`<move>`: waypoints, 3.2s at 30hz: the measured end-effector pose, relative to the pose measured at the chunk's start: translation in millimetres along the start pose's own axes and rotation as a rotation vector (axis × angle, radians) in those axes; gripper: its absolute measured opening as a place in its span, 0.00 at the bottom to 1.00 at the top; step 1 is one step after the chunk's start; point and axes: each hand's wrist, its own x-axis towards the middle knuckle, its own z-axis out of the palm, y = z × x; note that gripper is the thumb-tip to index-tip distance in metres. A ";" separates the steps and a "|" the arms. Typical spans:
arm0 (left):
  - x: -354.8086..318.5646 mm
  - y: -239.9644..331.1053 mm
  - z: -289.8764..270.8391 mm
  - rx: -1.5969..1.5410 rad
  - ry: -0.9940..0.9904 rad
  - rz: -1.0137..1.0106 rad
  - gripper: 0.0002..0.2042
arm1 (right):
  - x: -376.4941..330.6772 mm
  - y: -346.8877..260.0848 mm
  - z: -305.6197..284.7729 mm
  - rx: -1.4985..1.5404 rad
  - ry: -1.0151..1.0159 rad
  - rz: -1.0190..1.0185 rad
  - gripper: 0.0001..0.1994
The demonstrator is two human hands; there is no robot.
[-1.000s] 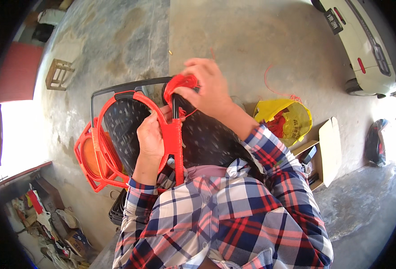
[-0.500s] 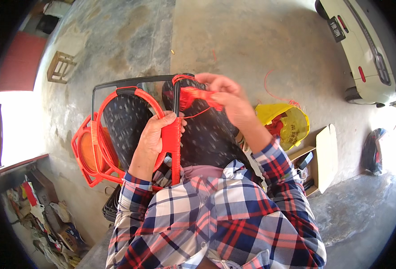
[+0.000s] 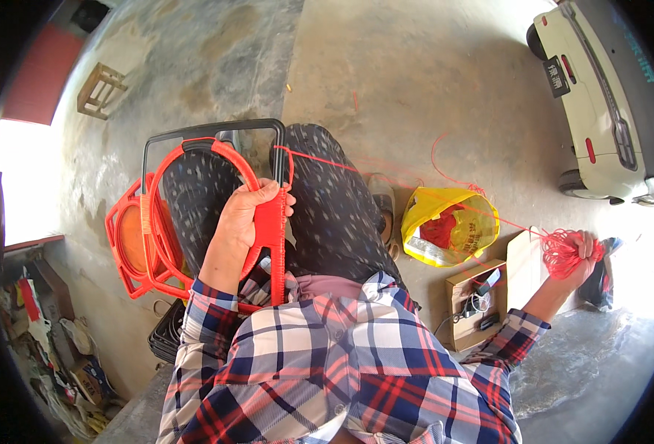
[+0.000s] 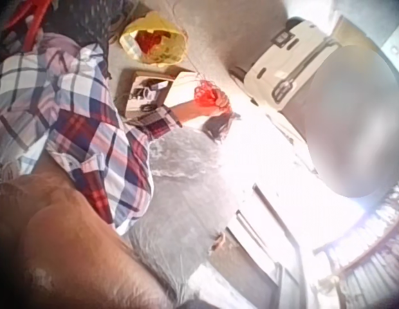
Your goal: The person winds red cord around a red plastic frame by hand.
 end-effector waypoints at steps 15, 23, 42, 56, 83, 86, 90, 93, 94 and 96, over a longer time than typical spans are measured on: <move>-1.3 -6.7 10.6 0.052 -0.041 -0.043 0.10 | -44.3 371.1 64.7 -1.375 -0.610 0.507 0.08; 2.3 -2.2 8.8 -0.061 0.019 -0.047 0.12 | -62.1 314.1 67.7 -1.059 -0.617 0.850 0.07; -7.5 -12.7 21.1 -0.129 -0.081 -0.049 0.05 | -23.1 398.7 87.9 -0.760 -0.510 0.667 0.27; -4.3 -2.8 16.0 -0.064 -0.042 -0.016 0.06 | 9.1 321.9 90.3 -1.869 -1.160 0.292 0.15; -1.3 -5.7 11.0 -0.088 -0.091 -0.026 0.10 | -40.0 359.8 69.0 -1.343 -0.663 0.890 0.14; -4.6 -5.4 22.9 -0.151 -0.043 -0.028 0.12 | -47.4 359.8 56.5 -1.266 -0.570 0.710 0.12; -2.3 -2.6 13.9 0.000 -0.031 -0.031 0.10 | -61.7 340.6 52.8 -1.170 -0.530 0.914 0.12; -2.6 -12.5 11.3 -0.081 -0.075 -0.040 0.09 | -48.2 337.0 44.0 -1.278 -0.442 0.953 0.14; -1.4 -11.0 12.5 -0.081 -0.079 -0.042 0.09 | -41.2 339.5 40.2 -1.373 -0.438 0.856 0.14; 0.6 -7.1 13.2 -0.058 0.032 -0.034 0.13 | -21.7 344.5 37.0 -1.464 -0.431 0.758 0.15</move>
